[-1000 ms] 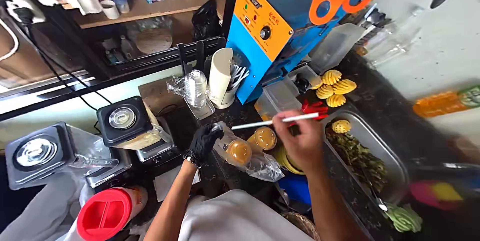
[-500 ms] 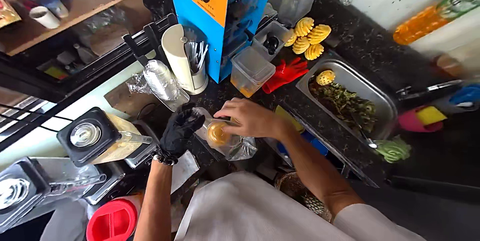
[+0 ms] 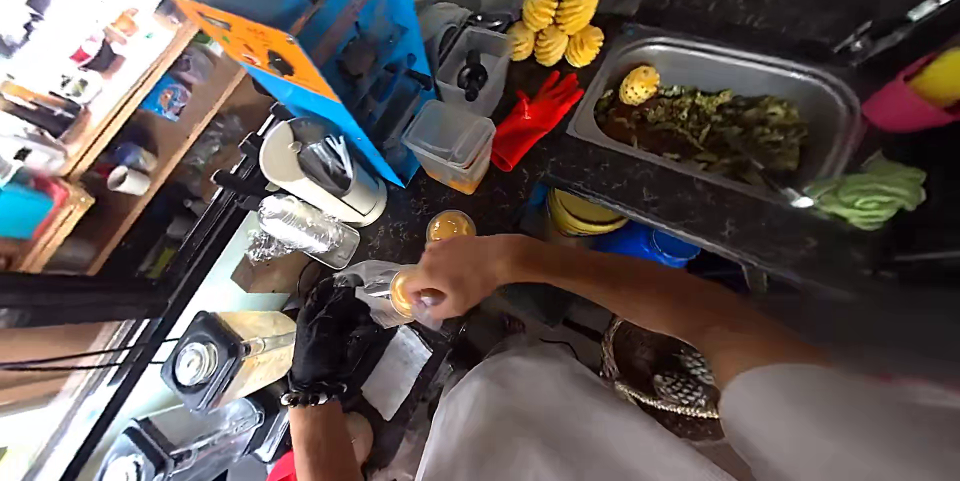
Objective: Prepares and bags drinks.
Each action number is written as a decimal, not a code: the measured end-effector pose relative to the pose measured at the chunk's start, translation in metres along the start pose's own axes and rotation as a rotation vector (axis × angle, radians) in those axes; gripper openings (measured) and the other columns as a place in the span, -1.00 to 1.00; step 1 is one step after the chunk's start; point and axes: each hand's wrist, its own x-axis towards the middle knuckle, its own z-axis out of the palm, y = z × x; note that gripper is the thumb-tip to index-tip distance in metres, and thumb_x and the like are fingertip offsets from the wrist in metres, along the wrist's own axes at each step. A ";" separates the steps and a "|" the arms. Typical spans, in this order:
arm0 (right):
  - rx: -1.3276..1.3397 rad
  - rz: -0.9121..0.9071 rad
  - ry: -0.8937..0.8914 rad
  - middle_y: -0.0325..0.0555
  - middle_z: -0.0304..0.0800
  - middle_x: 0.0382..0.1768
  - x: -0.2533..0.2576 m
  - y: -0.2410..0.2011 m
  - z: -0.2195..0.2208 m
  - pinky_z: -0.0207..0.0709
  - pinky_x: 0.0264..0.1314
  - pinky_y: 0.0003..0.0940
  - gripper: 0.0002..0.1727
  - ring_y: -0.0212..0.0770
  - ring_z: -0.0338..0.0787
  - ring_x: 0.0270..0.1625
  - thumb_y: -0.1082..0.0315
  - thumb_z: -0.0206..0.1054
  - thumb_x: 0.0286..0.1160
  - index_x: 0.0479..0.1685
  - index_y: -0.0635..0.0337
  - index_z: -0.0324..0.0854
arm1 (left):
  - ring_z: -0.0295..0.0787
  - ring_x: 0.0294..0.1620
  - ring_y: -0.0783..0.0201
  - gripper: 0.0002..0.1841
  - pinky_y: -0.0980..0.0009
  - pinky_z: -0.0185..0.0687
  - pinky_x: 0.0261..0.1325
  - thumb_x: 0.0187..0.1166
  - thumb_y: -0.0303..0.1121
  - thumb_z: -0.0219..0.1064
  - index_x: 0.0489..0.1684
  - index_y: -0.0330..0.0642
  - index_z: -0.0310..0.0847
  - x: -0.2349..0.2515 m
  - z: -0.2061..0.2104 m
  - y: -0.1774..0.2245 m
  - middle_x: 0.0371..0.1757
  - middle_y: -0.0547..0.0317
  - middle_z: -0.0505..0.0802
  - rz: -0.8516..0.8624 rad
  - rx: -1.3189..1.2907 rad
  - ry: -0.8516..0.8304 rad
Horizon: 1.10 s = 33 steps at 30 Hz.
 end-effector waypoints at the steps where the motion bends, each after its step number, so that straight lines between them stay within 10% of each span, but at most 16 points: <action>1: -0.019 0.036 -0.062 -0.13 0.75 -0.46 0.007 0.001 0.002 0.49 -0.03 0.11 -0.77 -0.09 0.74 -0.26 0.16 0.51 0.37 -0.22 0.13 0.76 | 0.83 -0.44 0.31 -0.79 0.35 0.82 -0.30 0.80 -0.41 -0.05 0.13 -0.20 0.49 0.000 0.005 -0.006 -0.43 0.23 0.84 0.019 -0.065 -0.019; 8: 0.023 -0.129 0.114 -0.08 0.66 0.19 0.033 -0.005 0.006 0.36 0.34 0.04 -0.81 0.00 0.52 0.36 0.18 0.62 0.19 -0.49 0.08 0.82 | 0.70 0.24 0.41 -0.66 0.40 0.60 0.33 0.78 -0.49 0.02 0.42 -0.38 0.51 -0.035 0.018 -0.045 0.23 0.14 0.80 0.363 0.323 0.082; 11: 0.124 -0.121 0.142 0.02 0.48 0.51 0.045 0.001 0.006 0.22 0.48 0.11 -0.73 0.10 0.32 0.60 0.11 0.63 0.21 -0.36 0.13 0.84 | 0.67 0.04 0.46 -0.76 0.44 0.53 0.33 0.71 -0.69 0.02 0.10 -0.42 0.61 -0.049 0.089 0.033 -0.01 0.12 0.81 -0.162 0.375 0.360; 12: 0.179 -0.134 0.163 0.07 0.46 0.53 0.051 0.004 0.009 0.23 0.46 0.14 -0.74 0.13 0.32 0.60 0.13 0.60 0.26 -0.37 0.16 0.84 | 0.72 -0.22 0.59 -0.79 0.62 0.67 0.02 0.56 -0.72 0.05 -0.22 -0.39 0.63 -0.042 0.090 0.018 -0.29 0.22 0.83 0.020 0.378 0.415; 15: 0.371 -0.250 0.242 0.16 0.51 0.52 0.073 0.024 0.021 0.25 0.51 0.15 -0.83 0.13 0.42 0.57 0.29 0.54 0.29 -0.39 0.24 0.84 | 0.78 -0.22 0.54 -0.77 0.61 0.72 -0.12 0.54 -0.69 -0.01 -0.27 -0.39 0.62 -0.009 0.055 -0.048 -0.32 0.24 0.85 0.590 -0.065 0.142; 18: 0.699 -0.359 0.165 0.09 0.80 0.00 0.085 0.041 0.020 0.60 0.05 -0.23 -0.85 -0.18 0.75 -0.03 0.56 0.39 0.30 -0.19 0.43 0.78 | 0.78 -0.16 0.50 -0.80 0.46 0.72 0.03 0.60 -0.34 0.14 -0.27 0.07 0.73 -0.002 0.039 -0.045 -0.28 0.41 0.85 0.305 -0.309 0.042; 20: 0.837 -0.386 0.068 -0.10 0.67 -0.49 0.094 0.052 0.017 0.44 -0.32 -0.38 -0.90 -0.38 0.59 -0.44 0.61 0.26 0.34 -0.41 0.41 0.69 | 0.79 -0.27 0.49 -0.80 0.46 0.74 -0.12 0.58 -0.26 0.19 -0.33 0.09 0.77 0.014 0.019 -0.054 -0.36 0.40 0.85 0.334 -0.340 -0.064; 25: 0.598 -0.210 -0.151 0.03 0.82 -0.26 0.100 0.061 -0.013 0.70 -0.15 -0.20 -0.90 -0.20 0.79 -0.28 0.55 0.34 0.50 -0.20 0.42 0.75 | 0.79 -0.16 0.47 -0.77 0.41 0.75 -0.05 0.47 -0.12 0.43 0.03 0.21 0.69 0.012 0.010 -0.035 -0.17 0.44 0.87 0.161 -0.076 -0.173; 28: 0.653 -0.211 -0.160 -0.03 0.75 -0.39 0.109 0.069 -0.008 0.65 -0.27 -0.25 -0.87 -0.25 0.72 -0.41 0.56 0.25 0.50 -0.31 0.40 0.70 | 0.76 -0.17 0.41 -0.75 0.41 0.75 -0.07 0.52 -0.46 0.36 0.12 -0.06 0.65 -0.003 0.016 -0.045 -0.13 0.30 0.83 0.243 0.109 -0.066; 33: 0.736 0.000 -0.217 -0.20 0.60 -0.51 0.126 0.071 0.005 0.49 -0.36 -0.38 -0.62 -0.37 0.58 -0.47 0.41 -0.01 0.73 -0.45 0.29 0.61 | 0.67 0.32 0.05 -0.89 0.18 0.64 0.35 0.33 -0.53 0.51 -0.46 -0.44 0.75 -0.004 0.044 -0.080 0.23 -0.25 0.73 0.592 0.709 0.457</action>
